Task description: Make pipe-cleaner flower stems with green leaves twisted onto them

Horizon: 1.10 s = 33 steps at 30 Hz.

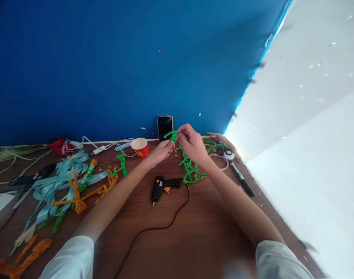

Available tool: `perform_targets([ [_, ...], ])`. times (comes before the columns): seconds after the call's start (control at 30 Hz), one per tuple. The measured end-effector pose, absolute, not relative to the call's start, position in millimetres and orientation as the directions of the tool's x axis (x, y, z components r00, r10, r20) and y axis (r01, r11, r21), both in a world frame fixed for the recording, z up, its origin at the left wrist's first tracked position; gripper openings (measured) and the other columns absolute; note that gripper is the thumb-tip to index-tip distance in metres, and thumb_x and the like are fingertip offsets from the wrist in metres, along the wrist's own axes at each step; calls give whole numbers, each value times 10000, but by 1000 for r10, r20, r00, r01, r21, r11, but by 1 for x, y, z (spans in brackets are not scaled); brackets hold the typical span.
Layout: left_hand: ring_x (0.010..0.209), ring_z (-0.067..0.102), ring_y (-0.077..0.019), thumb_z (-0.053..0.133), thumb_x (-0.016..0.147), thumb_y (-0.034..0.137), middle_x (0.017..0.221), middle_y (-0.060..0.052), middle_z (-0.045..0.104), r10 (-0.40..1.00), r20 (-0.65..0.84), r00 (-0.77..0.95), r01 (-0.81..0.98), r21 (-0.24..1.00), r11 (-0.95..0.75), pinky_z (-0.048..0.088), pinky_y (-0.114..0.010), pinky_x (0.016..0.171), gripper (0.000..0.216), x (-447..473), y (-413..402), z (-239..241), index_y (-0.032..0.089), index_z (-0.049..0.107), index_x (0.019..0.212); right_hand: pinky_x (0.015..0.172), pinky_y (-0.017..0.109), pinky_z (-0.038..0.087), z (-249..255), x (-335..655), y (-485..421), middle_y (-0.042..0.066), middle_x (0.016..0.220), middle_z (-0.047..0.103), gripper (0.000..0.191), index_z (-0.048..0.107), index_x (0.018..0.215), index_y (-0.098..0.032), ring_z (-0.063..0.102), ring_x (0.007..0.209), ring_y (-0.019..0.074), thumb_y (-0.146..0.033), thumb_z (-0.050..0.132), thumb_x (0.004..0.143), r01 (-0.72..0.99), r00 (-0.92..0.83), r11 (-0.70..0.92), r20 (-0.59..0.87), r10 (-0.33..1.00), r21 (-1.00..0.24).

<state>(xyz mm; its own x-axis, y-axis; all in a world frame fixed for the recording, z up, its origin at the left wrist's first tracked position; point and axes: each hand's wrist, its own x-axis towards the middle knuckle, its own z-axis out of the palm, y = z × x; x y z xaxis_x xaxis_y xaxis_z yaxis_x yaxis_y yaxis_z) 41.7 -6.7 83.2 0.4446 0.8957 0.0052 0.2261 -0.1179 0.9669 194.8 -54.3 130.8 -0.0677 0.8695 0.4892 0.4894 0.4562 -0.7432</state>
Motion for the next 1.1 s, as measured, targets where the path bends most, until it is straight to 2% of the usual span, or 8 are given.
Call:
perform_targets([
  [0.23, 462, 226, -67, 383, 901, 502, 582, 47, 273, 857, -38, 513, 109, 994, -21, 174, -240, 468, 354, 39, -20, 108, 193, 386, 728, 618, 281, 376, 114, 188, -52, 89, 887, 678, 187, 441, 1046, -196, 608, 666, 196, -299, 333, 934, 797, -13, 366, 592, 806, -480],
  [0.3, 465, 212, -63, 361, 903, 558, 584, 47, 242, 846, -32, 533, 67, 998, -5, 164, -244, 474, 412, 40, -24, 113, 192, 380, 714, 594, 282, 360, 110, 186, -52, 106, 925, 684, 213, 422, 1078, -189, 624, 683, 217, -321, 320, 945, 829, -25, 350, 595, 803, -436],
  [0.4, 482, 234, -70, 335, 883, 643, 577, 42, 215, 890, 4, 455, 33, 999, -21, 176, -254, 485, 497, 40, -26, 115, 195, 345, 669, 578, 281, 349, 106, 182, -54, 117, 938, 689, 220, 402, 1086, -186, 642, 717, 237, -331, 298, 958, 845, -91, 371, 580, 810, -386],
  [0.57, 513, 278, -86, 360, 863, 668, 580, 30, 221, 922, 76, 379, 13, 996, -88, 219, -271, 506, 524, 39, -20, 109, 200, 311, 633, 565, 281, 351, 103, 177, -57, 124, 972, 692, 215, 367, 1088, -192, 656, 733, 248, -350, 293, 963, 846, -187, 414, 541, 820, -336],
  [0.77, 535, 300, -89, 402, 853, 661, 599, 25, 259, 876, 156, 456, 21, 982, -186, 244, -269, 525, 512, 39, -14, 101, 191, 369, 653, 581, 283, 369, 106, 179, -55, 109, 969, 687, 150, 342, 1060, -205, 658, 778, 242, -302, 330, 947, 777, -150, 460, 583, 798, -429],
  [0.9, 498, 245, -66, 351, 846, 697, 575, 38, 251, 872, 169, 460, -62, 986, -158, 184, -239, 472, 553, 37, -15, 103, 179, 368, 652, 576, 277, 374, 110, 179, -56, 68, 872, 701, 159, 373, 1038, -210, 625, 641, 198, -333, 391, 938, 688, -105, 489, 593, 798, -536],
  [1.0, 471, 228, -55, 331, 838, 714, 554, 50, 236, 880, 159, 448, -104, 987, -126, 159, -226, 454, 575, 34, -16, 105, 171, 377, 652, 553, 263, 387, 113, 177, -58, 36, 799, 693, 181, 441, 979, -216, 567, 534, 146, -391, 435, 933, 560, -91, 494, 543, 835, -665],
  [1.1, 457, 216, -46, 354, 836, 705, 549, 57, 237, 886, 180, 428, -125, 982, -139, 154, -214, 443, 566, 32, -14, 106, 173, 356, 645, 497, 247, 382, 117, 177, -60, -1, 638, 626, 267, 502, 887, -213, 520, 473, 124, -470, 442, 926, 371, -130, 427, 410, 903, -824],
])
